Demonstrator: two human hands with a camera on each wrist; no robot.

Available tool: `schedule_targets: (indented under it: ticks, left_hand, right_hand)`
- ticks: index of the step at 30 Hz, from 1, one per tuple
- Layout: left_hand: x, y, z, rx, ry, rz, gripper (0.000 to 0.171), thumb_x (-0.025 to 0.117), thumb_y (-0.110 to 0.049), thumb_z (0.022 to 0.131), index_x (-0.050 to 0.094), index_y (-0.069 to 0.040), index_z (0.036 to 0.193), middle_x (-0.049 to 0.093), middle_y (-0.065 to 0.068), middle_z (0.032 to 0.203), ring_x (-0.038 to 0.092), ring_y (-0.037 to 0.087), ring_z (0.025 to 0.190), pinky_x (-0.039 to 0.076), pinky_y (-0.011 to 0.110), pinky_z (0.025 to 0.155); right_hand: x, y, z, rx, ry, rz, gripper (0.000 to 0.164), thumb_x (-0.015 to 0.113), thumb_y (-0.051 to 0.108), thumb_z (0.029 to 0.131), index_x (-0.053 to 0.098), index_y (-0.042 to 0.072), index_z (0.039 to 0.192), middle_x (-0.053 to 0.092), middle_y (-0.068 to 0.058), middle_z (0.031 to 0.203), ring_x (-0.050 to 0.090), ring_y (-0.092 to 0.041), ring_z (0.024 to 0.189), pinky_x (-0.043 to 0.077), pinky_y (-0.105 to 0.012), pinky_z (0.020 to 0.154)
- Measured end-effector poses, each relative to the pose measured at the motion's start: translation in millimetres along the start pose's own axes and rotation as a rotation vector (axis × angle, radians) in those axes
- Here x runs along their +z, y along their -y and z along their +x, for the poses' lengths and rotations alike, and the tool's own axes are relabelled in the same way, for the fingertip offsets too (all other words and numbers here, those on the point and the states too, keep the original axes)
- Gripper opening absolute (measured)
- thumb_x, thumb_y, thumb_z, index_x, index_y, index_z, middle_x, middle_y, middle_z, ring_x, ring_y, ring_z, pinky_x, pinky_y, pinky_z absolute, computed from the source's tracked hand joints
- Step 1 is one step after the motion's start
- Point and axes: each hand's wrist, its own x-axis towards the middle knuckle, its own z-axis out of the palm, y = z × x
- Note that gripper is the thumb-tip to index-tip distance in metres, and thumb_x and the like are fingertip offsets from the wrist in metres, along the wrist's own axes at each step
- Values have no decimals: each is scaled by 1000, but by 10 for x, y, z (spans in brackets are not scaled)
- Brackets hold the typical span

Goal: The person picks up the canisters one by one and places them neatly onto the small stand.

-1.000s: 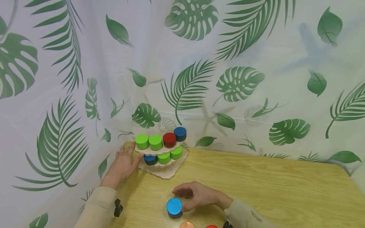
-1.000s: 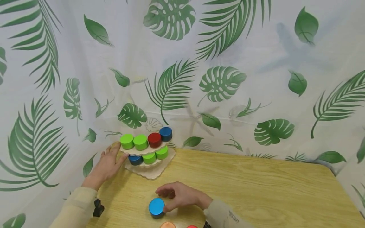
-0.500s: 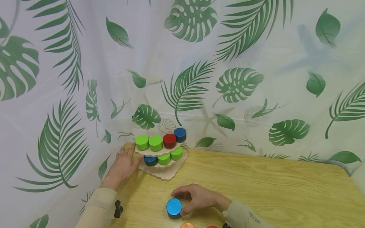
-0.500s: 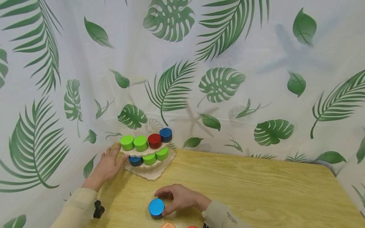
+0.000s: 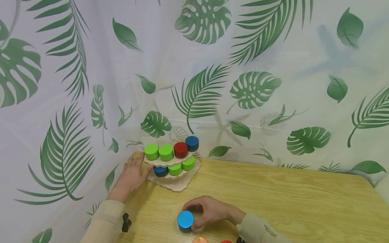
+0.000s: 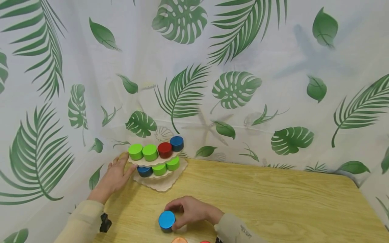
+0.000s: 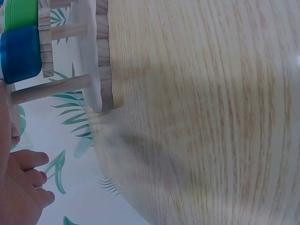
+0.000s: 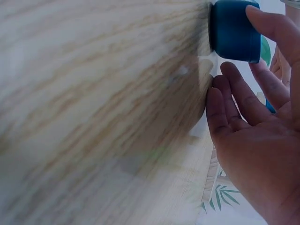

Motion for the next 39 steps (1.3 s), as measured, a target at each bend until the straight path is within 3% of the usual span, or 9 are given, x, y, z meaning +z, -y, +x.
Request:
schedule_targets:
  ticks: [8, 15, 33, 39]
  left_hand:
    - [-3, -8, -9, -10, 14, -16, 83, 38, -60, 110, 25, 1, 166, 34, 33, 165, 17, 58, 157, 16, 71, 127]
    - [-12, -7, -7, -8, 13, -4, 83, 38, -59, 111, 25, 1, 166, 33, 35, 165, 18, 58, 156, 18, 71, 127]
    - [-14, -4, 0, -11, 12, 11, 83, 35, -61, 111, 25, 1, 166, 32, 36, 165, 18, 59, 156, 17, 71, 127]
    - [-19, -13, 12, -2, 5, 9, 82, 37, -59, 111, 25, 1, 166, 33, 35, 165, 18, 59, 156, 18, 72, 126]
  right_hand:
    - [-50, 20, 99, -12, -64, -23, 44, 85, 21, 87, 71, 17, 129, 74, 7, 120, 66, -3, 104, 55, -24, 93]
    - [-87, 58, 207, 34, -153, -48, 43, 85, 25, 85, 72, 21, 126, 72, 11, 111, 65, -9, 103, 55, -23, 89]
    - [-20, 157, 557, 62, -416, 2, 50, 86, 23, 87, 69, 8, 131, 74, -4, 119, 71, -22, 103, 61, -28, 83]
    - [29, 176, 611, 71, -490, 2, 47, 87, 21, 86, 70, 7, 128, 75, -6, 115, 71, -18, 98, 60, -25, 78]
